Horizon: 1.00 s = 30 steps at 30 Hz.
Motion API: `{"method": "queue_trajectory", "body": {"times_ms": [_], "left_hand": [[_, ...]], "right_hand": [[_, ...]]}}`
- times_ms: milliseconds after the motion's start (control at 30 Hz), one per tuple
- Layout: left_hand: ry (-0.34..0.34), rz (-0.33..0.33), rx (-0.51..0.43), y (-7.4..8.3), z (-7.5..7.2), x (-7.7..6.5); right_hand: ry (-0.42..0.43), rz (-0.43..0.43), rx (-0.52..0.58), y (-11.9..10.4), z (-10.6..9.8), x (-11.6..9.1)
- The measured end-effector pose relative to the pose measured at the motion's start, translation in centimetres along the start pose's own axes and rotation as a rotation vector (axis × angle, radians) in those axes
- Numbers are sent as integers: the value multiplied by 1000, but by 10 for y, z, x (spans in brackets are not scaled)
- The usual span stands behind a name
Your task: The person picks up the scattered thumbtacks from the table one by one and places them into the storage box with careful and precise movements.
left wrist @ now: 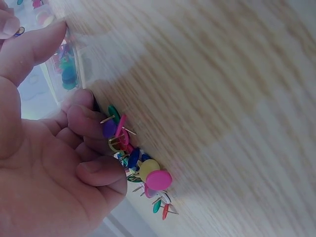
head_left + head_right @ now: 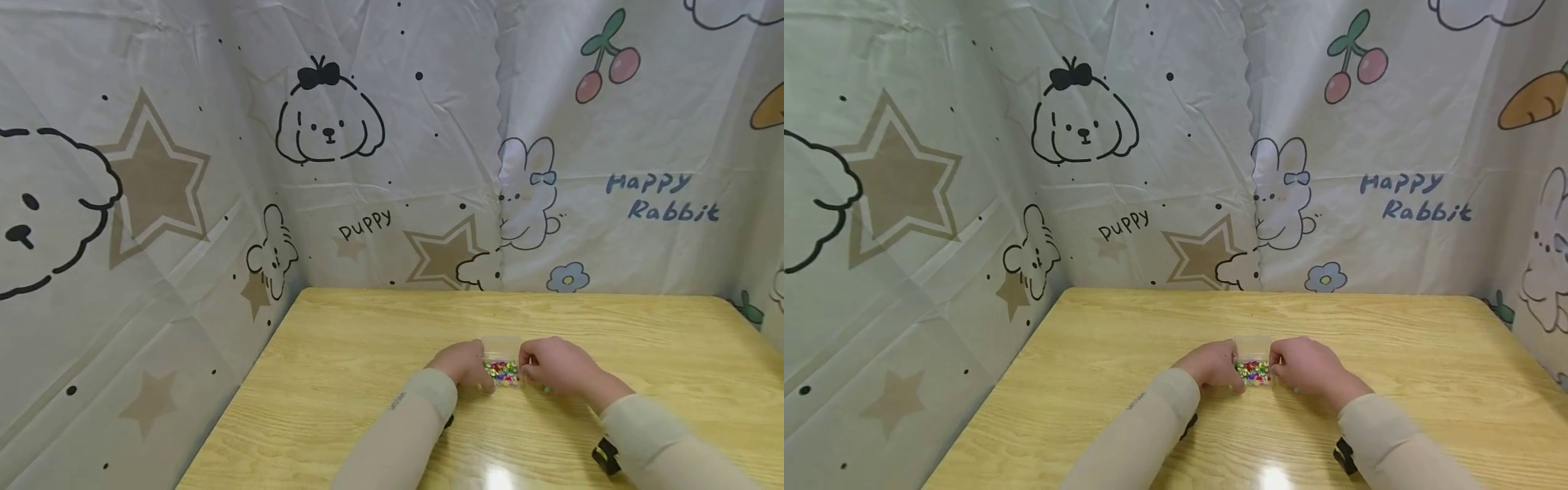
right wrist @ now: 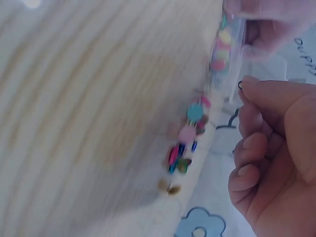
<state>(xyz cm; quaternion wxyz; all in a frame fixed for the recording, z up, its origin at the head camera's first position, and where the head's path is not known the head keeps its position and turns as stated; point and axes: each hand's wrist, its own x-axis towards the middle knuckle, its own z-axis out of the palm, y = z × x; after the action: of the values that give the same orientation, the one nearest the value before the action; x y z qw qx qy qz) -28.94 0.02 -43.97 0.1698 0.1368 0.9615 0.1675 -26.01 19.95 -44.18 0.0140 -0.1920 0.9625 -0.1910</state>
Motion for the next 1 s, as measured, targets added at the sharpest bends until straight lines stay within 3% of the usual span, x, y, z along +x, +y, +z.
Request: {"method": "queue_trajectory", "body": {"times_ms": [100, 700, 1000], "left_hand": [[-7, 0, -4, -1, -2, 0], [-22, 6, 12, -1, -2, -2], [-14, -15, 1, 0, -2, -2]], "right_hand": [[10, -33, -19, -6, 3, 3], [27, -46, -87, -10, 10, 13], [23, 16, -78, 1, -7, 9]]}}
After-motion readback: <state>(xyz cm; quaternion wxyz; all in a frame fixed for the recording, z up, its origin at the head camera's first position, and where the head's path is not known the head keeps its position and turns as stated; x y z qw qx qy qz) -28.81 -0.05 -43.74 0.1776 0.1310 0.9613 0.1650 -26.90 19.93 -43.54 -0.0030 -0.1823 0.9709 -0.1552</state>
